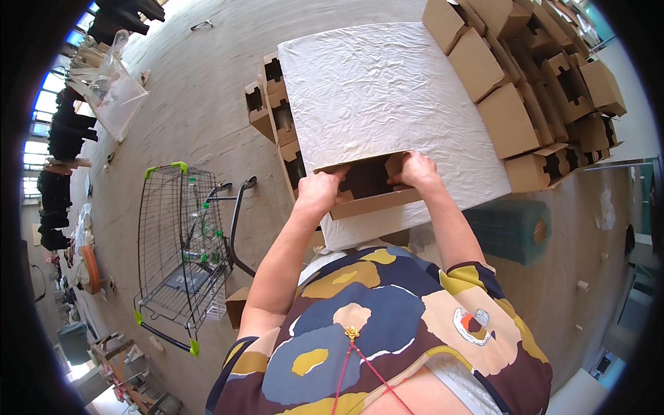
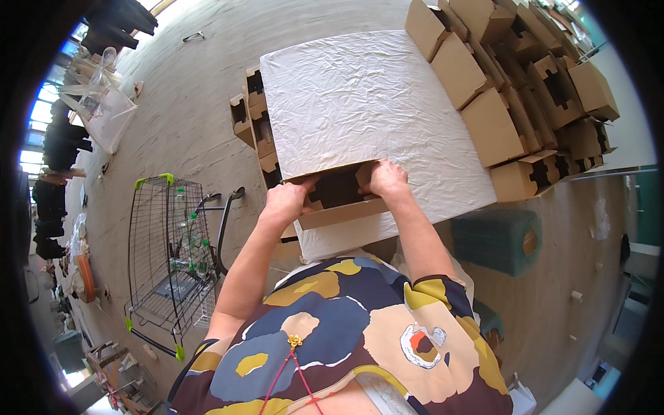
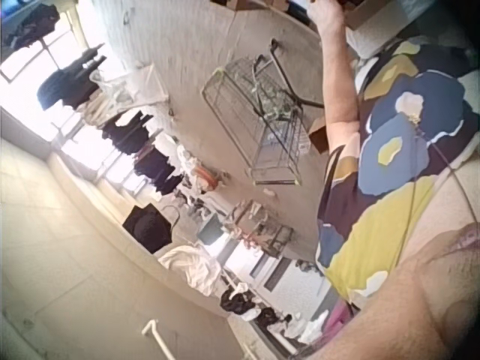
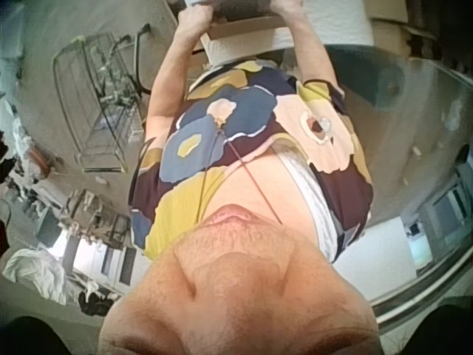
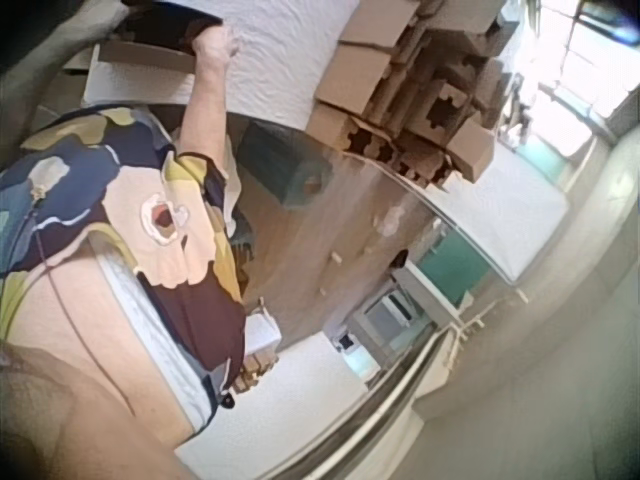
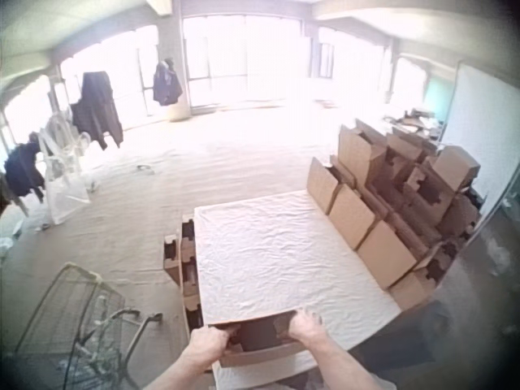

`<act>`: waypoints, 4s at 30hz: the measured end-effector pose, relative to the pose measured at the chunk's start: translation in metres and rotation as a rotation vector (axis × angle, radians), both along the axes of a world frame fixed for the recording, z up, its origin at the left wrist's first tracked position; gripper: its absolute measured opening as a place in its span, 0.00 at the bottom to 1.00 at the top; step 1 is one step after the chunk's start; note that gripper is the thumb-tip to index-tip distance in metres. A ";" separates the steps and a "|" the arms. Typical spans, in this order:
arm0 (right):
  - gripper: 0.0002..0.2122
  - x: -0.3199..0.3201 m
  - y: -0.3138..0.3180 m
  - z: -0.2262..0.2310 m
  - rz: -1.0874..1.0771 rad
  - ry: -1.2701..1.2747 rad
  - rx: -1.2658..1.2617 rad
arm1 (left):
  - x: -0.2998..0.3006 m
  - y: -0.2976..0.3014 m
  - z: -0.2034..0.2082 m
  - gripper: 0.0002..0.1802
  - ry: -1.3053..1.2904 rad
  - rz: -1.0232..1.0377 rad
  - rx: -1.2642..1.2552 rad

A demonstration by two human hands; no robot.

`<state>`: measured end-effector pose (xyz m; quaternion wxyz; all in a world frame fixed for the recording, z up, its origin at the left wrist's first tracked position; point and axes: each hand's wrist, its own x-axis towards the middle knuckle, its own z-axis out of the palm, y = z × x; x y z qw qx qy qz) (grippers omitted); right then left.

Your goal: The person takes empty plastic bottles from a shopping cart and places them one at a time into cardboard boxes on a table, then stacks the filled boxes.

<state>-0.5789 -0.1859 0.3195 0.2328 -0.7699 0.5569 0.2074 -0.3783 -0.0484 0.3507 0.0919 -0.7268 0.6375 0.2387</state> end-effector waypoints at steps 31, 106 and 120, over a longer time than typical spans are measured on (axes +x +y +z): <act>0.12 -0.068 -0.031 -0.021 -0.210 -0.796 0.407 | 0.025 0.028 -0.033 0.37 0.521 0.454 -0.538; 0.15 0.370 0.297 0.018 0.324 -0.338 0.182 | 0.579 0.299 -0.389 0.14 -0.058 0.521 0.163; 0.13 0.304 0.284 0.018 0.422 -0.520 0.157 | 0.602 0.453 -0.259 0.15 -0.146 1.000 -0.504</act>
